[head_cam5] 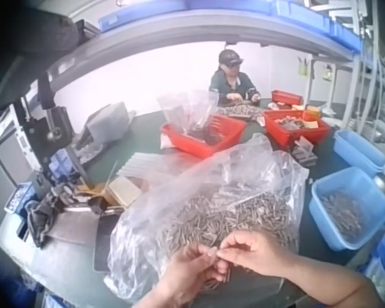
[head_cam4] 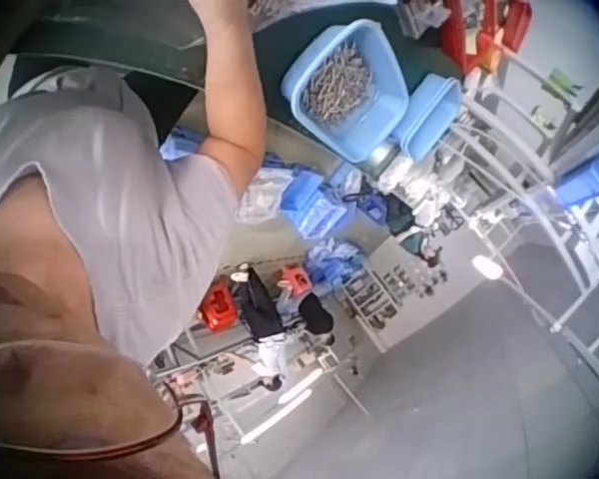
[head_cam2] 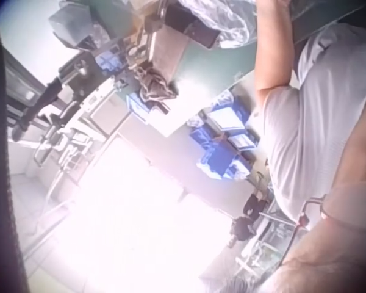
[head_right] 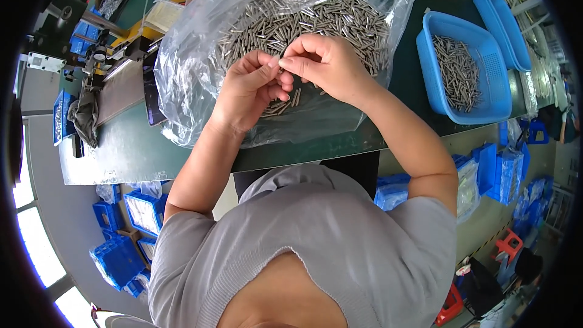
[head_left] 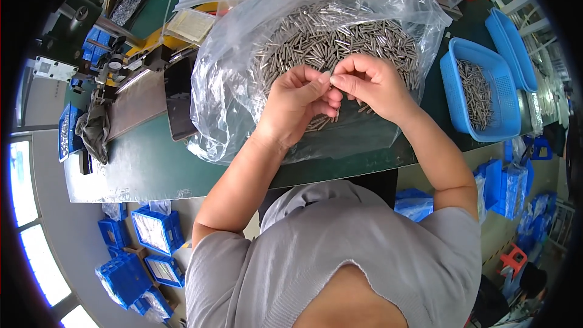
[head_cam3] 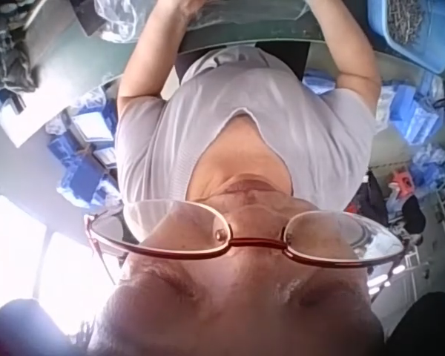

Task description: Sorting and inspecting small metal pins at a manufacturing workbench.

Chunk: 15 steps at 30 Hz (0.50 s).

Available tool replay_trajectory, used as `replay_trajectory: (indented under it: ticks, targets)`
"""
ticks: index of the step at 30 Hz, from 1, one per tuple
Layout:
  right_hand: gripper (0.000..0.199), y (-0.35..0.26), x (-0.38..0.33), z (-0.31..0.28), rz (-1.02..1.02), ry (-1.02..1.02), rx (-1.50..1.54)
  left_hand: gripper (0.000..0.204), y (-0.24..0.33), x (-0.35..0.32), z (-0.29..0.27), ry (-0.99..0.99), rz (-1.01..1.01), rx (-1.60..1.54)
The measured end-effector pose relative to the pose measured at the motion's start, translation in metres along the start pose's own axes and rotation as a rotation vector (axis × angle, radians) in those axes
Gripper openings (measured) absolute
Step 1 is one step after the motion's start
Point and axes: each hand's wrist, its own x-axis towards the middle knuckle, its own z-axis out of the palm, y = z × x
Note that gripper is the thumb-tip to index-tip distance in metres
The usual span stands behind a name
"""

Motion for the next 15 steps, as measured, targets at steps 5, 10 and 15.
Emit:
replay_trajectory:
  ticks: [5,10,15]
  targets:
    - [0.014,-0.003,0.005,-0.026,0.112,-0.008,0.436,0.011,0.004,0.003,-0.009,0.166,0.120,-0.009]
    - [0.014,0.005,0.007,-0.027,0.301,-0.316,0.628,0.012,0.007,0.005,-0.009,0.183,0.158,-0.007]
    - [0.017,-0.001,-0.006,-0.007,-0.186,-0.425,-0.561,0.012,0.008,0.004,-0.012,0.201,0.153,-0.027]
